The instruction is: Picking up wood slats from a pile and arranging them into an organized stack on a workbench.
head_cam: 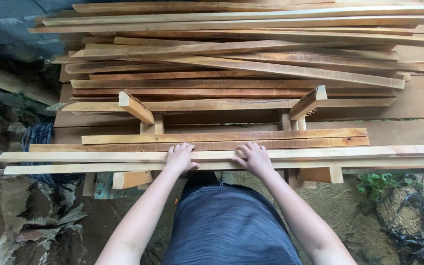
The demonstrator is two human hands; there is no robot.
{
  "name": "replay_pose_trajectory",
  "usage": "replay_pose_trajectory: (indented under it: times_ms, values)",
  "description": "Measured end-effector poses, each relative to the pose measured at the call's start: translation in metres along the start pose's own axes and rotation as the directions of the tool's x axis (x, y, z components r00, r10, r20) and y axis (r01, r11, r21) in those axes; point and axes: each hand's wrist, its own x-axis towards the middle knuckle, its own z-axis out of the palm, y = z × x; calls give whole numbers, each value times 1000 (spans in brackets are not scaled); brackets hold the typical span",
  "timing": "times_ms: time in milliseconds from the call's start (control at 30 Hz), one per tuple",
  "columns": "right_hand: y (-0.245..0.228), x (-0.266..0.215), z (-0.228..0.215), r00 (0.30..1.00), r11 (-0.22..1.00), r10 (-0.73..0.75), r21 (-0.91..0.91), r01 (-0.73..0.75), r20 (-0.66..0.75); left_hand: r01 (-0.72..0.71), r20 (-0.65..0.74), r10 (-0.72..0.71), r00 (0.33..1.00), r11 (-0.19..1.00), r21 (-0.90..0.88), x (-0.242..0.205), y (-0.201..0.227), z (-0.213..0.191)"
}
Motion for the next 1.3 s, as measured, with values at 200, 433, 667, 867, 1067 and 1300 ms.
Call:
replay_pose_trajectory:
  times_ms: [200,433,667,867,1067,1300]
  values:
    - [8,2,16,992,996,-67,48,73,-110,-16,-26,16,1000,1000,-5,7,-5,8]
    - [9,9,26,962,980,-172,62,189,-214,-15,-7,15,1000,999,-33,10,-7,13]
    - [8,21,32,977,977,-156,122,174,-143,-42,-12,41,999,998,-49,6,-10,15]
    - [1,21,22,985,983,-144,103,154,-97,-65,2,65,998,997,-47,5,-8,8]
    - [-10,8,29,984,993,-119,8,121,-135,-85,-54,83,995,996,-36,-8,-12,16]
    - [-10,3,39,981,993,-115,-17,113,-160,-186,-143,182,973,983,-12,-19,4,16]
